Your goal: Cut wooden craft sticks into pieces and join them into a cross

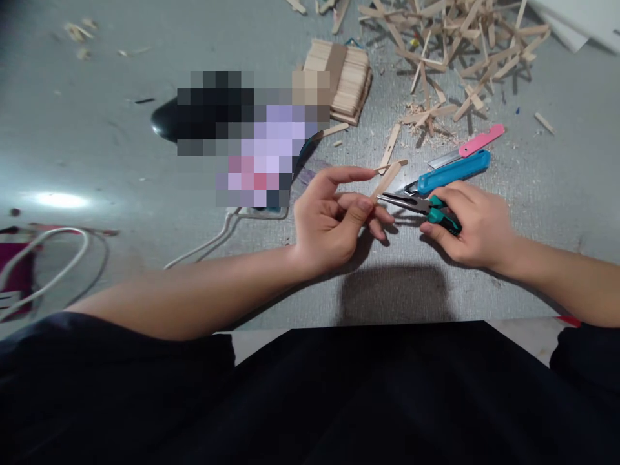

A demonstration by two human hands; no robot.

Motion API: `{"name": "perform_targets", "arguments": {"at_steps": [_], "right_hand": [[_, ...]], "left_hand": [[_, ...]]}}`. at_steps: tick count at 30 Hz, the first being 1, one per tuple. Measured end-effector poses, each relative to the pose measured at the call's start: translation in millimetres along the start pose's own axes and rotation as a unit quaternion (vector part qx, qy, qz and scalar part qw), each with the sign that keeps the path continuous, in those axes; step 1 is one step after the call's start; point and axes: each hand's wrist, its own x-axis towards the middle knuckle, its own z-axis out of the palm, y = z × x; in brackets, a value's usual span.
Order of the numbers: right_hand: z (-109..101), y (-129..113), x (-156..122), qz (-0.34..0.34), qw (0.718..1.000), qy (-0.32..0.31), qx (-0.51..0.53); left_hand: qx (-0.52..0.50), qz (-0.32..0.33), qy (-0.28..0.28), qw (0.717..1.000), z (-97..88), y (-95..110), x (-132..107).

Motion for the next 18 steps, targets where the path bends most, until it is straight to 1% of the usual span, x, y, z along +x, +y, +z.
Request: {"name": "perform_targets", "arguments": {"at_steps": [2,6,11,13,18], "right_hand": [[-0.8,-0.2,-0.3,0.001,1.000,-0.011,0.006],[-3.0,0.3,0.3,0.001,1.000,-0.026,0.016],[-4.3,1.6,0.7,-0.012,0.999,-0.030,0.031],[-5.5,1.8,1.3,-0.015,0.999,-0.037,0.029],[-11.6,-0.4,4.1,0.004,0.997,-0.068,0.027]], "left_hand": [[0.002,0.011,-0.007,1.000,-0.3,-0.8,-0.2],[0.031,0.011,-0.014,0.999,-1.0,-2.7,-2.0],[0.068,0.046,-0.035,0.996,-4.1,-4.6,-4.0],[0.083,0.050,-0.039,0.995,-4.7,-3.6,-4.2],[0.103,0.063,-0.040,0.992,-3.7,-2.1,-4.2]]}}
